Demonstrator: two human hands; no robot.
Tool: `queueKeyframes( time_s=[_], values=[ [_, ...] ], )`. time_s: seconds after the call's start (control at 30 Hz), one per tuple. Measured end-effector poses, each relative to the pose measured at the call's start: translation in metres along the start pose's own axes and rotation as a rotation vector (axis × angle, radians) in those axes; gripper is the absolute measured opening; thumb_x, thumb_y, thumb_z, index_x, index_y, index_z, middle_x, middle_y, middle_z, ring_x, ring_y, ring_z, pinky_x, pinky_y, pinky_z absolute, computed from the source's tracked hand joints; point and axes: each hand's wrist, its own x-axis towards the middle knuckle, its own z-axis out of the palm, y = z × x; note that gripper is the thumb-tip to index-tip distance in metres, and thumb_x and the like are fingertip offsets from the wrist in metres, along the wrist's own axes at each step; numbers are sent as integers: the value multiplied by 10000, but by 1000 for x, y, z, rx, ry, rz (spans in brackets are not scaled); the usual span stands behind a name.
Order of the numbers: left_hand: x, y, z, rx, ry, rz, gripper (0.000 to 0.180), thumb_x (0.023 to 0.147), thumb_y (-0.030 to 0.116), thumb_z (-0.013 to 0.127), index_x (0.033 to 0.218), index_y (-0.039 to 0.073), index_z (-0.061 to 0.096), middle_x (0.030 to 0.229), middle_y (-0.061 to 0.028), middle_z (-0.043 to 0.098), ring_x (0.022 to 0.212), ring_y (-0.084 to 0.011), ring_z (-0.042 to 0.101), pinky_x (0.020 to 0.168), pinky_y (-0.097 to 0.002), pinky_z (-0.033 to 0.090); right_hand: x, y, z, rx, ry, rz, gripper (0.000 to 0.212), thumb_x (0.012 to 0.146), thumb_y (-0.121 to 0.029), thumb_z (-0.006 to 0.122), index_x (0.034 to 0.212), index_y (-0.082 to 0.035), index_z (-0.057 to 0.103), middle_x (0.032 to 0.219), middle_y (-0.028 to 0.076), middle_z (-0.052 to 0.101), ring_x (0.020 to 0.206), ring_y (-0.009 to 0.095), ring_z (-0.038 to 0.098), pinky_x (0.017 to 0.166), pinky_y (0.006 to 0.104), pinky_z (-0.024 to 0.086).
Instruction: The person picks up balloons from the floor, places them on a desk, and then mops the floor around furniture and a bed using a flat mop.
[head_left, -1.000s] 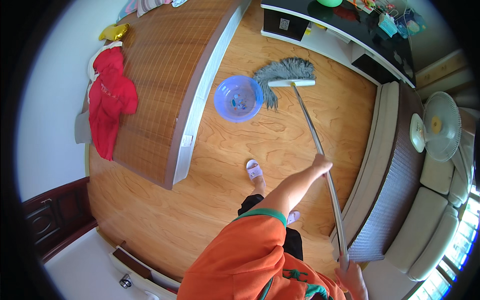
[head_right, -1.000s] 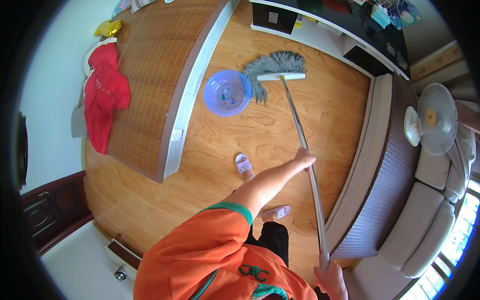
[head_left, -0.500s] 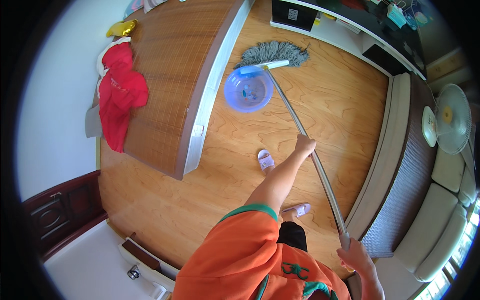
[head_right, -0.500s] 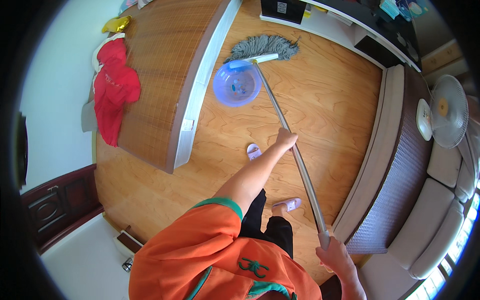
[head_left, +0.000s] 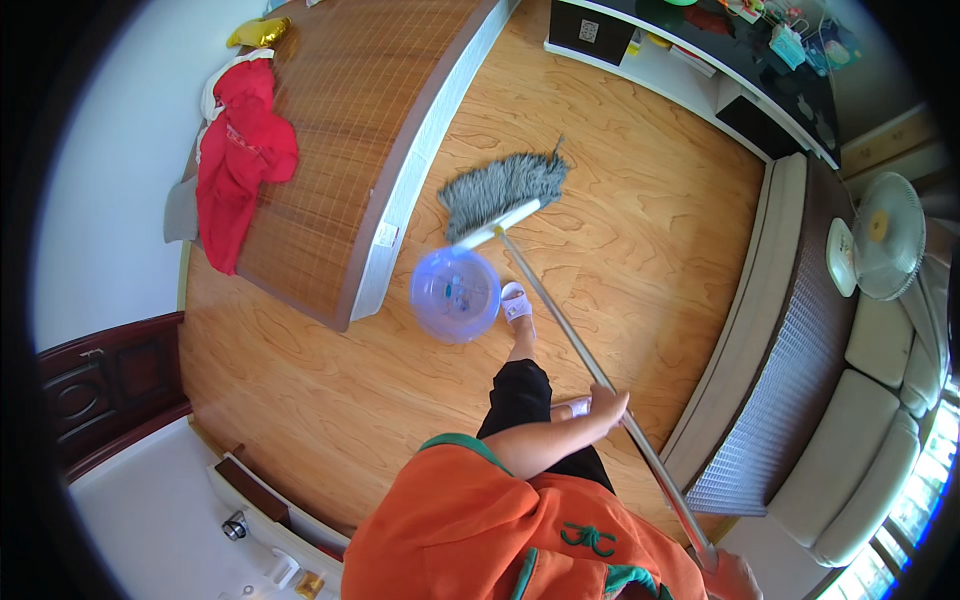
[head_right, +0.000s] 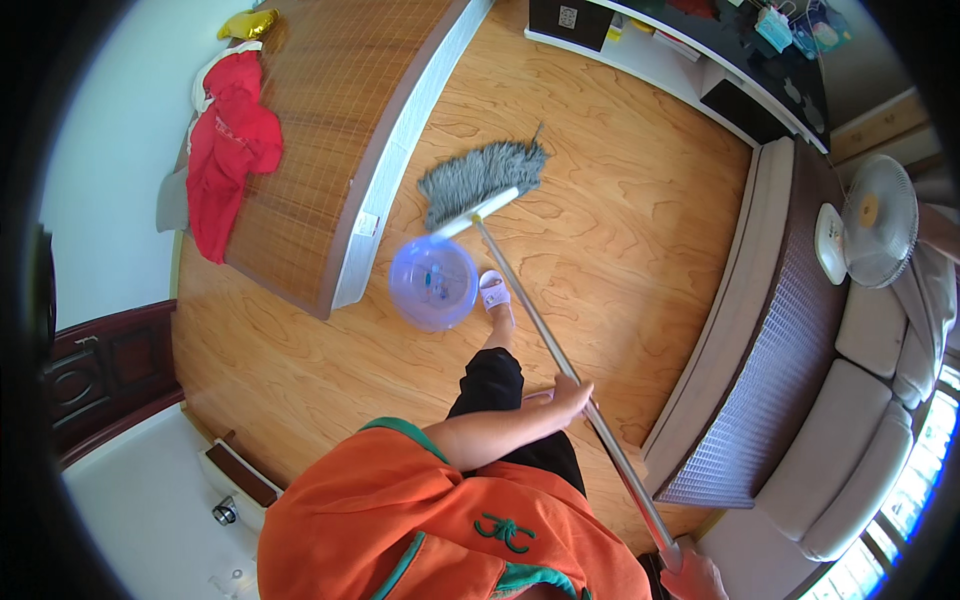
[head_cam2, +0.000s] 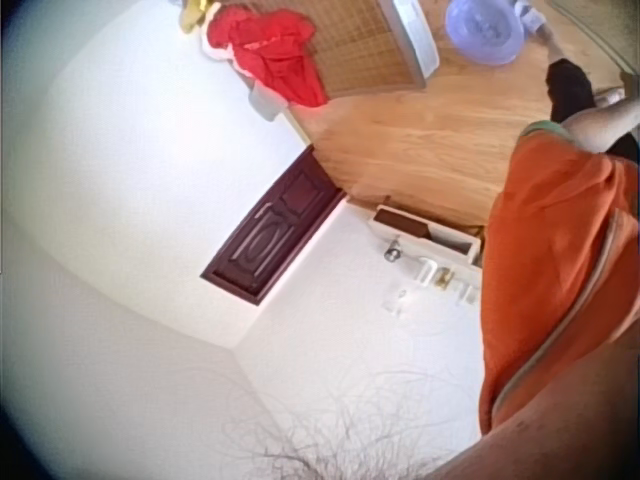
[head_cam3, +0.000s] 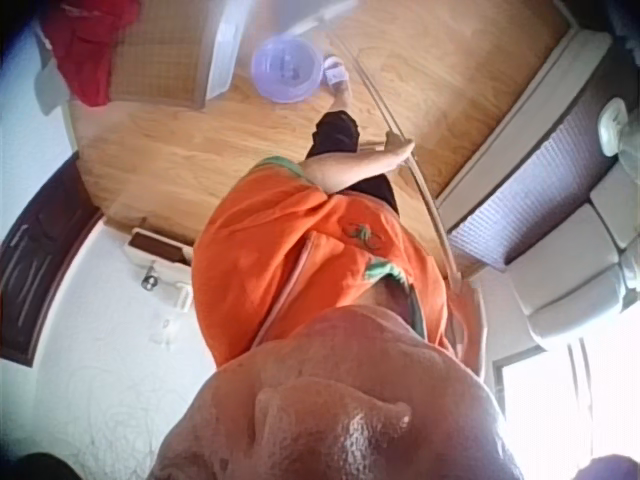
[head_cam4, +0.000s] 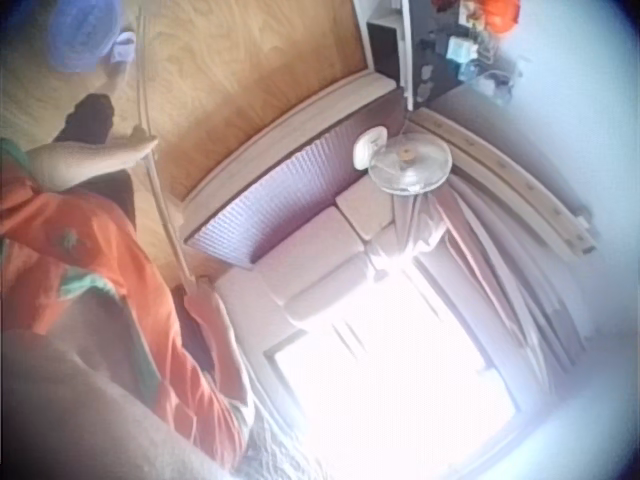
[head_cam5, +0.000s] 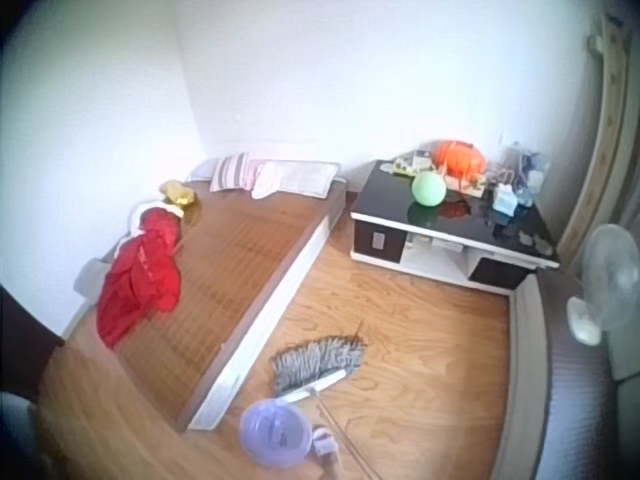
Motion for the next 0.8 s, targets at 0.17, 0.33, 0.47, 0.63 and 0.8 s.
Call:
queueKeyframes(
  time_s=[0.17, 0.33, 0.47, 0.63, 0.8],
  values=[
    [-22, -20, -2, -18, -71, -166, 241, 735, 85, 467, 858, -25, 292, 622, -124, 521, 475, -239, 577, 370, -314, 468, -16, -15, 1, 28, 124, 71, 324, 697, -260, 530, 904, -13, 496, 728, 189, 569, 654, 346, 565, 557, 416, 450],
    [-24, 12, -37, 93, -49, -187, 183, 743, 104, 465, 738, -37, 349, 605, -133, 517, 492, -247, 578, 378, -321, 470, -3, -66, -11, 28, 202, 98, 325, 709, -280, 528, 911, -28, 498, 755, 192, 566, 678, 358, 557, 563, 427, 445],
    [-20, 98, -59, 28, 17, -140, 159, 701, 19, 467, 718, -67, 335, 562, -138, 449, 416, -241, 522, 333, -335, 446, 19, -122, -31, 19, 236, 90, 325, 719, -296, 527, 917, -40, 499, 777, 194, 564, 697, 368, 552, 567, 436, 442],
    [27, 205, -86, -127, -48, 37, 237, 678, -26, 474, 804, -40, 274, 581, -125, 422, 402, -227, 493, 335, -353, 437, 34, -173, -67, -9, 287, 55, 326, 731, -316, 526, 924, -55, 501, 804, 198, 561, 720, 380, 544, 573, 446, 437],
    [53, 327, -70, -308, -250, 244, 130, 680, 31, 494, 713, -41, 391, 582, -117, 454, 455, -222, 516, 405, -355, 469, 29, -193, -131, 59, 340, -43, 333, 746, -329, 529, 956, -72, 500, 844, 184, 562, 755, 377, 541, 588, 441, 439]
  ],
)
